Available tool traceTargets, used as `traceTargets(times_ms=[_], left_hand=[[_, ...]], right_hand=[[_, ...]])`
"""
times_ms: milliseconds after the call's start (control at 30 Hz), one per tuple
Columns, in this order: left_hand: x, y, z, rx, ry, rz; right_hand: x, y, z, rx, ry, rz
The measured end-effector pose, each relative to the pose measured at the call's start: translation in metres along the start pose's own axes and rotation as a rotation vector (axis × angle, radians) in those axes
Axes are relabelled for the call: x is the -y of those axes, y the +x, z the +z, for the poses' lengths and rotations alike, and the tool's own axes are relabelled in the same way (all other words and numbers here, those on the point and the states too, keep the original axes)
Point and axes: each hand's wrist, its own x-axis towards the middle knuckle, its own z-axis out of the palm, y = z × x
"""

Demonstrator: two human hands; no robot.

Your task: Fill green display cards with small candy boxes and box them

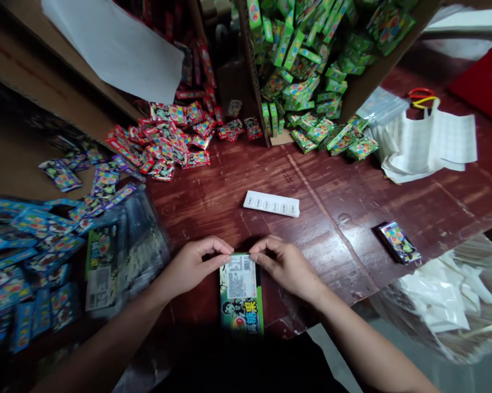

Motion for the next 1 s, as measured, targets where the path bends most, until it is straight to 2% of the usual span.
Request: traceTargets(times_ms=[100, 167, 200, 267, 333, 367, 433, 500, 567, 700, 833, 1000], left_hand=[[0.0, 0.005, -0.001, -0.028, 0.355, 0.096], [-0.001, 0.014, -0.004, -0.028, 0.484, 0.169], [-0.003, 0.021, -0.005, -0.039, 0.507, 0.198], [-0.008, 0.043, -0.007, -0.114, 0.509, 0.252], [-0.016, 0.073, -0.006, -0.2, 0.475, 0.322], [-0.02, 0.09, -0.004, -0.215, 0.458, 0.358], [-0.024, 0.12, -0.001, -0.171, 0.423, 0.386], [-0.025, 0.142, 0.003, -0.089, 0.375, 0.337], [-0.024, 0.151, 0.003, -0.042, 0.276, 0.259], [-0.025, 0.144, -0.004, 0.0, -0.051, 0.118], [-0.031, 0.131, -0.011, -0.007, -0.279, -0.025], [-0.03, 0.123, -0.009, -0.148, -0.361, 0.016]], right_hand=[[-0.002, 0.016, -0.026, -0.162, -0.315, -0.217], [-0.007, 0.03, -0.054, -0.315, -0.531, -0.297], [-0.011, 0.037, -0.069, -0.344, -0.623, -0.306], [-0.022, 0.05, -0.091, -0.31, -0.758, -0.28], [-0.034, 0.06, -0.102, -0.234, -0.79, -0.227], [-0.039, 0.064, -0.103, -0.224, -0.759, -0.201], [-0.048, 0.068, -0.1, -0.246, -0.652, -0.17], [-0.053, 0.068, -0.098, -0.28, -0.545, -0.17], [-0.053, 0.064, -0.099, -0.307, -0.466, -0.175], [-0.042, 0.053, -0.102, -0.301, -0.269, -0.161], [-0.03, 0.057, -0.094, -0.287, -0.015, -0.094], [-0.02, 0.07, -0.082, -0.292, 0.153, -0.121]])
